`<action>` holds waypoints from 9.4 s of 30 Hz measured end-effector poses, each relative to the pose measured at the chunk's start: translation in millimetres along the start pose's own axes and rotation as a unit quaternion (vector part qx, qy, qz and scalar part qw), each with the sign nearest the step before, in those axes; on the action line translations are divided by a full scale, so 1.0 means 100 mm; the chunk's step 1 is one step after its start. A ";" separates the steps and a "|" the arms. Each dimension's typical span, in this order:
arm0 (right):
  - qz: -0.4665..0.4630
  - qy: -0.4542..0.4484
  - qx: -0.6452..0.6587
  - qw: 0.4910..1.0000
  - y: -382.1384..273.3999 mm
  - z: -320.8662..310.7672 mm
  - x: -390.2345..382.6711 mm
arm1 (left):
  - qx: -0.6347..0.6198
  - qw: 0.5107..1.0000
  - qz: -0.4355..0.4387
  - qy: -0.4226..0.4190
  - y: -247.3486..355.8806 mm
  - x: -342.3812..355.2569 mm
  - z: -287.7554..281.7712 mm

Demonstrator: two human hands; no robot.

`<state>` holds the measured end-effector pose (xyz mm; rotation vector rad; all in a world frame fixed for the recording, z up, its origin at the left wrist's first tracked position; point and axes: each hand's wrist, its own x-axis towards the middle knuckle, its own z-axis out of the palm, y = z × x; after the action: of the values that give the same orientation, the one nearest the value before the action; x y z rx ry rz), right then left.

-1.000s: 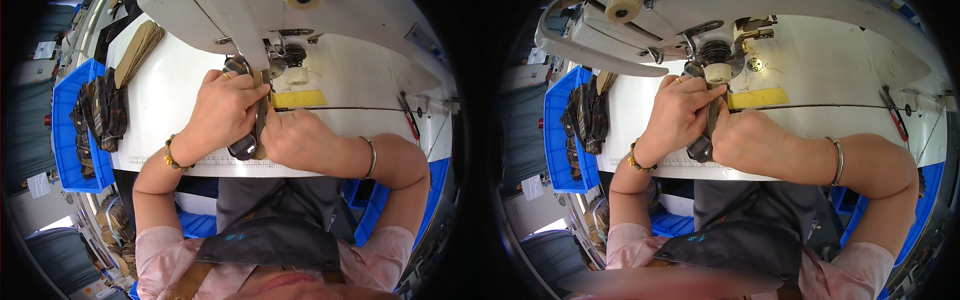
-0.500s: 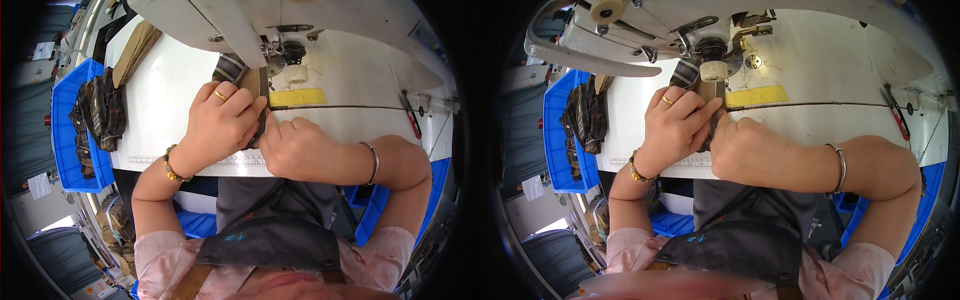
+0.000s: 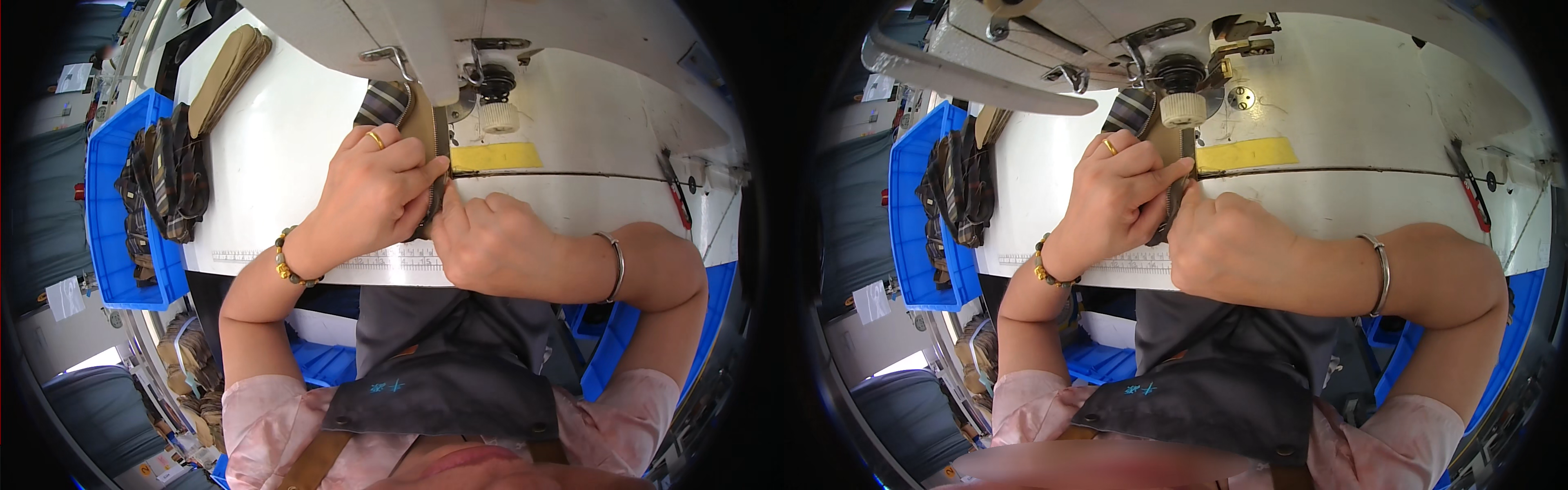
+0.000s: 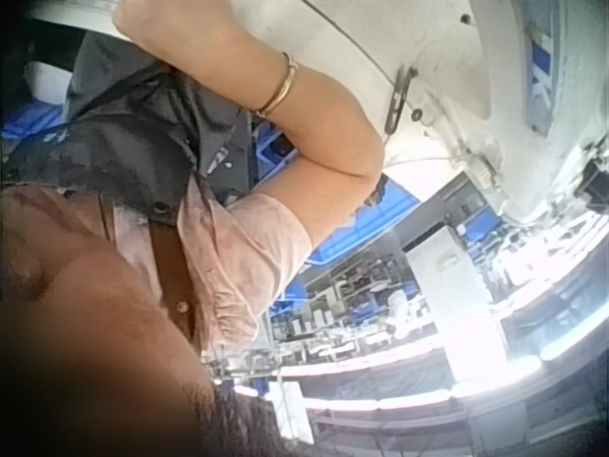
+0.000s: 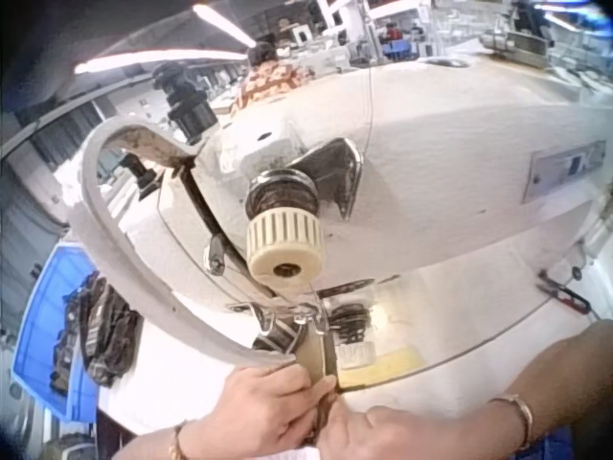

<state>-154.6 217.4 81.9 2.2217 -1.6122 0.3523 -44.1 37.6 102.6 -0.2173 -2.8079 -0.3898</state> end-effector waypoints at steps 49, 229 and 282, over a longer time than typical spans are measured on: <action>0.034 0.057 -0.010 0.998 0.24 0.24 0.09 | 0.017 0.997 0.015 0.076 -0.40 0.24 0.15; 0.115 -0.036 -0.097 0.988 0.61 0.46 -0.02 | 0.109 0.992 -0.002 0.071 -0.43 0.18 -0.11; 0.059 0.076 -0.108 0.989 0.78 0.59 0.06 | 0.120 0.988 -0.005 0.094 -0.54 0.19 0.05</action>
<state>-228.0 164.7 43.3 1.8979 -1.6205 0.3513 -73.2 -10.0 90.9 -0.1068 -2.6401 -0.0681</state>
